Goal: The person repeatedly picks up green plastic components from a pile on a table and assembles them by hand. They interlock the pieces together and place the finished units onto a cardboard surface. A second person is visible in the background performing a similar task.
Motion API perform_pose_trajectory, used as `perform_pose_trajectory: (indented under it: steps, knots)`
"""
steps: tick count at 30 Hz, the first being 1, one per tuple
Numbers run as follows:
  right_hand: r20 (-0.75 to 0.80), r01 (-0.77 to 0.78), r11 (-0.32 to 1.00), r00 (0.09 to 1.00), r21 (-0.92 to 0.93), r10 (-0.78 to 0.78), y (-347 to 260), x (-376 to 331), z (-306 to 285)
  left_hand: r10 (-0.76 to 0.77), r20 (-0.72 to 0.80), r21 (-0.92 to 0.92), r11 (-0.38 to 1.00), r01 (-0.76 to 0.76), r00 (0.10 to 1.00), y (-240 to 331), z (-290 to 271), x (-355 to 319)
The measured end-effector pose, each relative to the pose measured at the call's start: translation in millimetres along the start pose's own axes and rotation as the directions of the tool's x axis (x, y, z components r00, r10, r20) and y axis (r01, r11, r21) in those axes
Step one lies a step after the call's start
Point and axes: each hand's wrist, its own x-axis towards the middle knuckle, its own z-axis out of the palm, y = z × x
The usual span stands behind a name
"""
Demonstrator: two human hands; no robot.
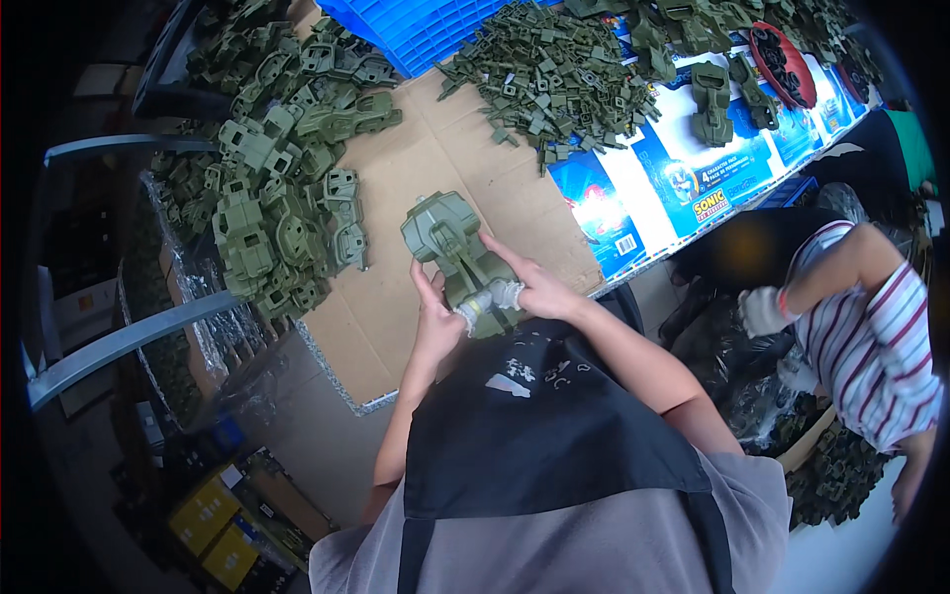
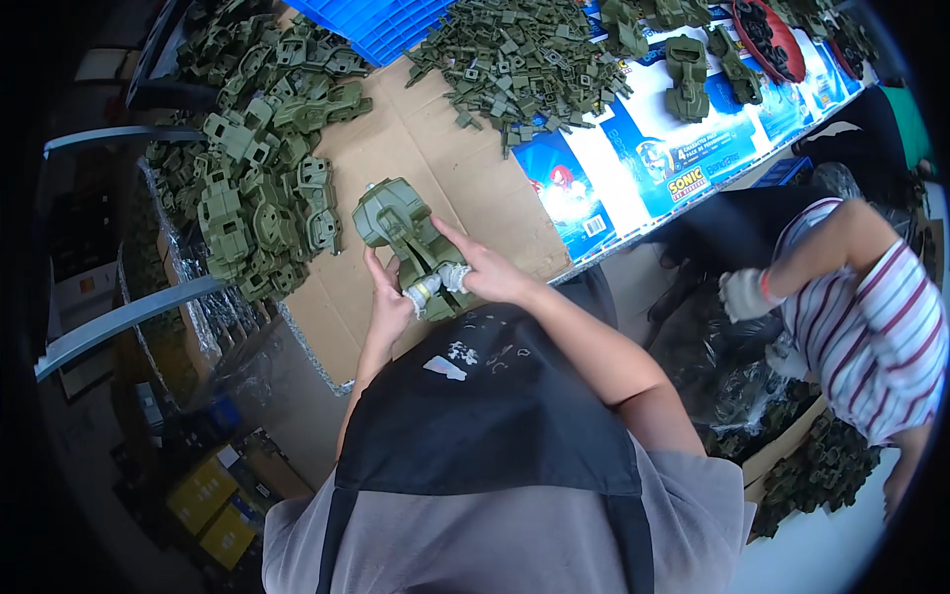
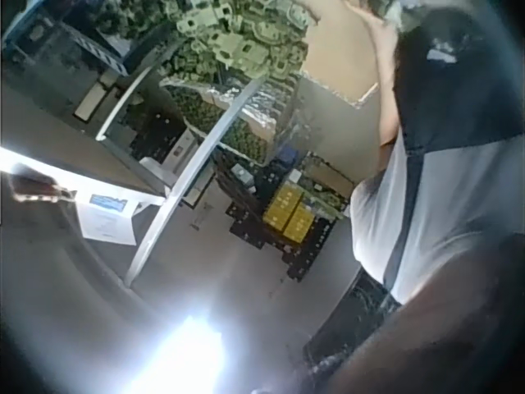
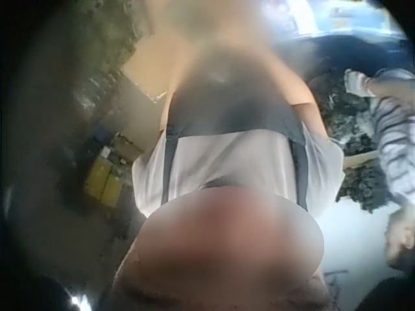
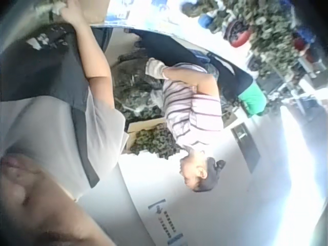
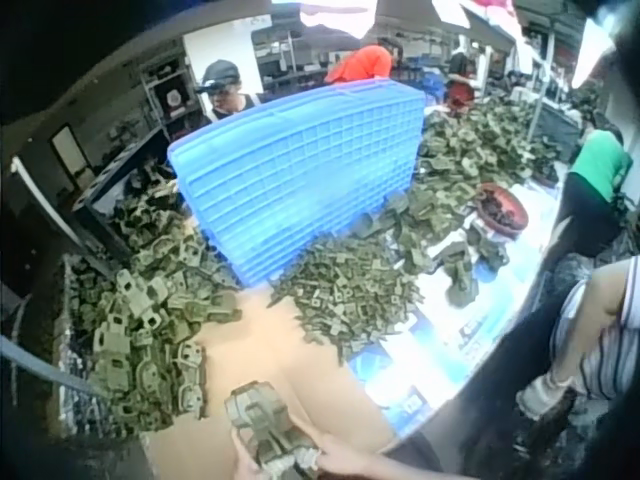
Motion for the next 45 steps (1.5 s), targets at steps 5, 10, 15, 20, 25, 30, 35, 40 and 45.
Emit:
perform_pose_trajectory:
  steps: [5,10,15,20,25,30,35,40,45]
  knots:
    - [-0.243,-0.221,0.811,0.965,-0.541,0.1,33,7,-8,-0.26,-0.12,0.18,0.943,0.278,0.958,-8,-57,0]
    - [-0.073,0.11,0.589,0.958,-0.8,-0.278,93,33,-73,-0.203,0.202,-0.526,0.803,0.281,0.958,-8,-85,-14]
    - [-0.04,-0.015,0.079,0.945,-0.997,-0.325,71,72,-138,-0.305,0.246,-0.655,0.648,0.39,0.92,-9,-60,-5]
    - [-0.045,0.069,0.296,0.931,-0.953,-0.361,53,69,-134,-0.337,0.152,-0.581,0.73,0.36,0.929,21,-29,8]
    - [-0.137,0.149,0.827,0.955,-0.543,-0.262,-41,14,-66,-0.298,0.189,-0.386,0.854,0.35,0.936,35,-22,13]
    - [0.028,0.164,0.718,0.98,-0.676,-0.197,-63,-9,-41,-0.288,0.409,-0.327,0.84,0.434,0.866,45,-15,15]
    - [0.076,0.164,0.682,0.985,-0.713,-0.158,-74,-18,-41,-0.192,0.44,-0.279,0.899,0.337,0.877,49,-8,9]
    - [0.146,0.213,0.636,0.977,-0.742,-0.157,-79,-22,-42,-0.163,0.448,-0.224,0.932,0.287,0.879,50,-6,6]
    - [0.177,0.305,0.665,0.951,-0.682,-0.254,-58,-26,-47,-0.189,0.448,-0.162,0.944,0.287,0.874,48,-4,1]
